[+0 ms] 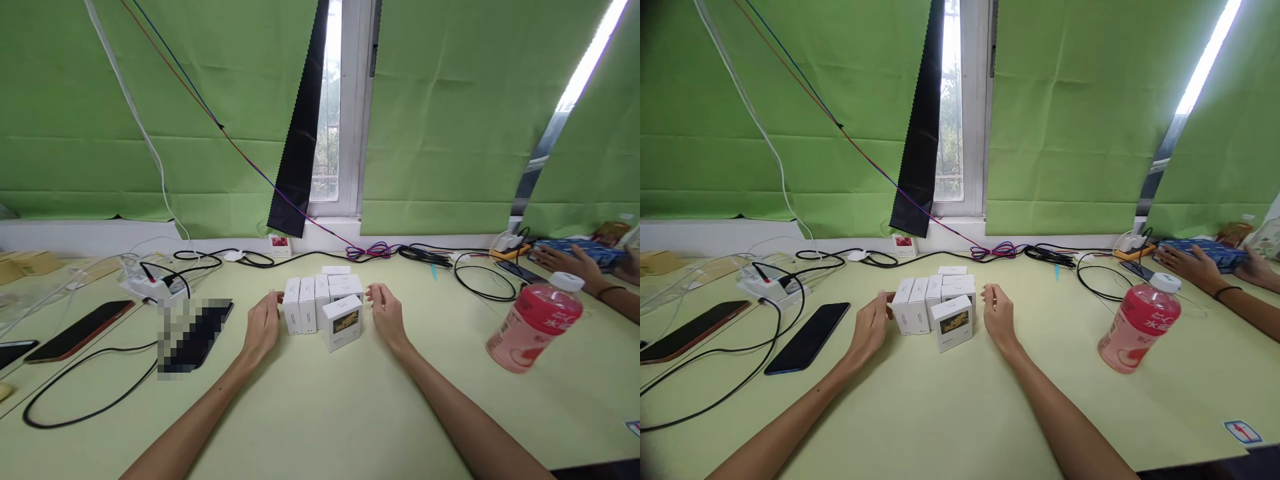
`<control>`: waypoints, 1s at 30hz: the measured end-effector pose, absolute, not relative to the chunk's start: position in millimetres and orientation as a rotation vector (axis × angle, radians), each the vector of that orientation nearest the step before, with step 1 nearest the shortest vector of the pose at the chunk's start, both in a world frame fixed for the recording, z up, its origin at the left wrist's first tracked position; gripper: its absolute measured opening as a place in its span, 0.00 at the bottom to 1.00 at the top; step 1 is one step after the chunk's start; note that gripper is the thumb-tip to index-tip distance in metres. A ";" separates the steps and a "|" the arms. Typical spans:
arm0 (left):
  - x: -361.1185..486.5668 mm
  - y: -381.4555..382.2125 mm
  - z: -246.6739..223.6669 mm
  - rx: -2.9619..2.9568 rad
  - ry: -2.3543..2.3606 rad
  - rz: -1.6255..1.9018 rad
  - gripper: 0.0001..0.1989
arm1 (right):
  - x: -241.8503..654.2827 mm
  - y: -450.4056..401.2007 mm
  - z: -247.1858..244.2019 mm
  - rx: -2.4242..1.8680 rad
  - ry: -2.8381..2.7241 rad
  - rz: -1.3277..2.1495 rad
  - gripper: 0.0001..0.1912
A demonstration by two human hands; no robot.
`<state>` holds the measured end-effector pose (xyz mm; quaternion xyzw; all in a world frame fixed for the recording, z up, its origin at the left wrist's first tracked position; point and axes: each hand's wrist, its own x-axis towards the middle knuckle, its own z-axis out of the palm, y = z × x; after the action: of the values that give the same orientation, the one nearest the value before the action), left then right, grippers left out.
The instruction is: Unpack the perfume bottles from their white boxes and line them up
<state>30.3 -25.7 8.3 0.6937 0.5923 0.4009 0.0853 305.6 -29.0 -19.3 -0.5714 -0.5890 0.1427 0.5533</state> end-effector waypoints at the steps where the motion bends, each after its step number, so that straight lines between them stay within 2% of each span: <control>1: 32.2 -28.2 9.4 2.036 1.703 1.252 0.31 | 302.5 -32.2 -18.1 -1.299 -1.336 0.341 0.23; 6: 33.9 -31.6 10.5 1.979 1.509 1.370 0.24 | 289.8 -45.0 -17.1 -1.175 -1.206 0.255 0.18; 13: 28.1 -31.0 6.4 2.146 1.482 1.567 0.15 | 263.0 -56.1 -21.0 -1.019 -1.223 0.149 0.09; 18: 41.4 -44.5 6.0 2.411 1.275 1.758 0.09 | 250.7 -58.4 -25.4 -1.008 -1.257 0.141 0.11; 22: 55.3 -55.7 3.2 2.614 1.078 1.631 0.17 | 249.3 -59.9 -27.5 -1.004 -1.272 0.199 0.12; 26: 60.6 -59.1 -1.9 2.634 1.118 1.345 0.26 | 249.3 -61.5 -27.6 -1.033 -1.288 0.213 0.14; 30: 64.0 -62.9 -2.8 2.604 1.204 1.104 0.27 | 250.9 -62.0 -26.0 -1.060 -1.312 0.193 0.15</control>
<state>64.0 -62.9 -2.8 0.8466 0.3914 0.3590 0.0339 250.9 -62.0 -26.0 -0.4687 -0.5800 0.0851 0.6608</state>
